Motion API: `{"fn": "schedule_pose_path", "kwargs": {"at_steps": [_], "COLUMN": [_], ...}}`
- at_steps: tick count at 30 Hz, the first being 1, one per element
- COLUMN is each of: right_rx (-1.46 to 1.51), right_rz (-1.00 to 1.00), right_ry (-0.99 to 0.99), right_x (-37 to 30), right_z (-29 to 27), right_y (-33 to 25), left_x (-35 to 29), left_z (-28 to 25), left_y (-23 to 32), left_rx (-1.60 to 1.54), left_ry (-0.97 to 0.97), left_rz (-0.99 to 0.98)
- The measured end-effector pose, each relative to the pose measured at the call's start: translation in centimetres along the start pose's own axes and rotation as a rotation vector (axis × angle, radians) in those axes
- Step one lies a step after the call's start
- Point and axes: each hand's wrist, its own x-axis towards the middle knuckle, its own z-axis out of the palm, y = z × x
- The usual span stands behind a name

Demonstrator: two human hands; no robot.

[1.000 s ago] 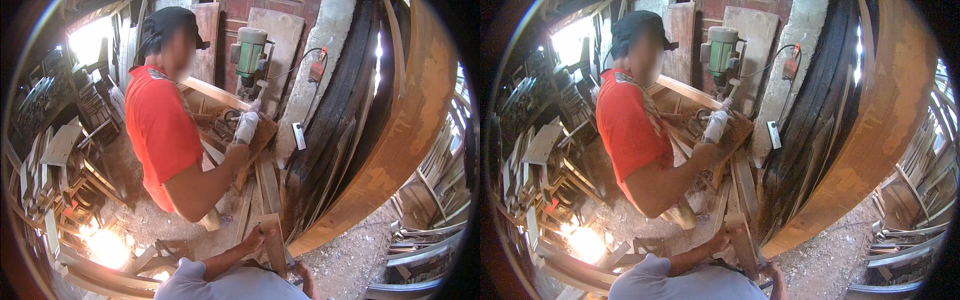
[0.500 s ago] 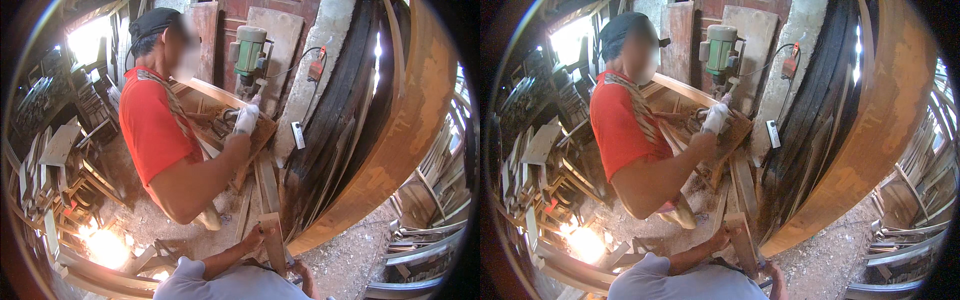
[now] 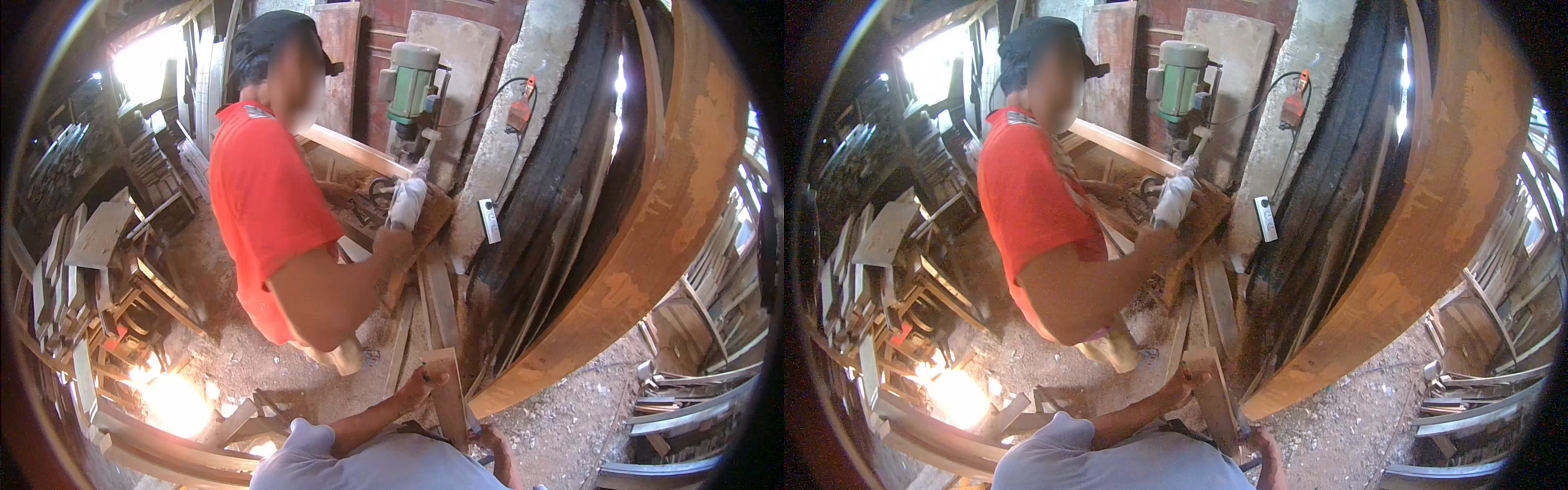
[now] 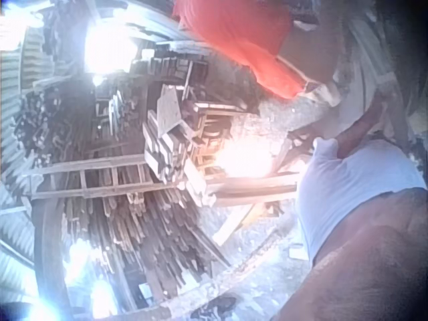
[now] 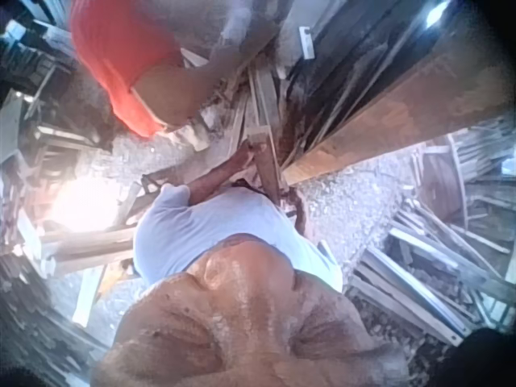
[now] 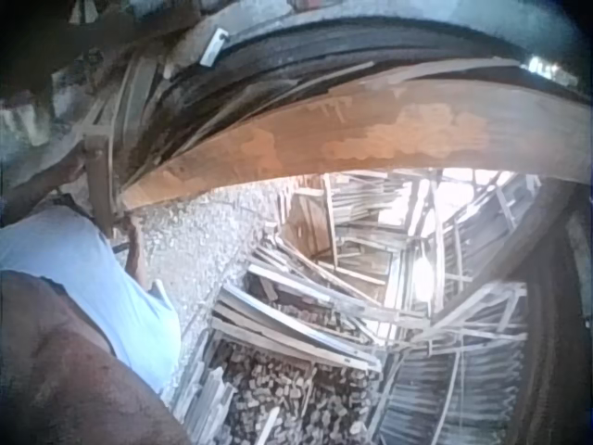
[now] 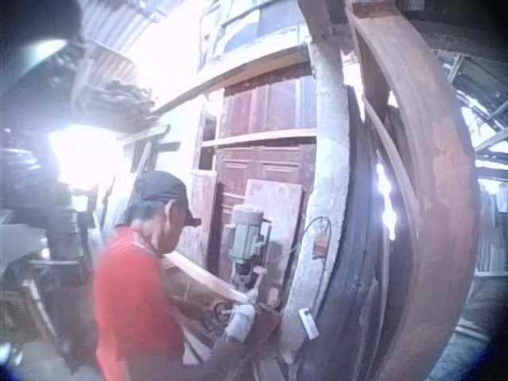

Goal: The person uses a router to shape the edges of a piece of wood, then uses a square to check the measurements of a mortise hole.

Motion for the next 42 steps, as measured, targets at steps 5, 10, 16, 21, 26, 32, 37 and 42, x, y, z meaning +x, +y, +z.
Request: {"fn": "schedule_pose_path", "kwargs": {"at_steps": [5,10,16,21,26,32,37,42], "right_rx": [0.094,0.169,0.012,0.082,0.168,-0.055,-0.014,0.124], "right_rz": [-0.067,-0.013,0.044,-0.001,-0.030,0.014,0.012,0.007], "right_ry": [-0.029,-0.037,-0.016,-0.032,0.001,-0.002,0.010,0.012], "right_x": [0.7,-3.5,-3.3,-3.8,-1.9,-1.8,0.4,0.0], "right_z": [0.1,-1.3,-1.3,-1.6,-0.8,-1.1,0.0,0.3], "right_y": [2.6,-2.9,-3.2,-3.5,-1.0,-1.7,1.2,1.0], "left_x": [0.2,-0.3,-0.2,0.1,0.3,-0.3,-0.2,-0.3], "left_z": [1.1,1.3,1.4,0.4,0.4,1.8,1.7,1.8], "left_y": [-0.1,0.2,0.4,-0.1,-0.4,0.9,0.8,1.1], "left_rx": [0.020,-0.023,0.007,0.013,0.004,-0.013,0.048,0.037], "left_ry": [-0.015,0.013,0.018,0.002,0.003,0.016,0.025,0.017], "left_rz": [0.027,0.052,0.072,0.042,0.035,0.048,0.029,0.044]}}
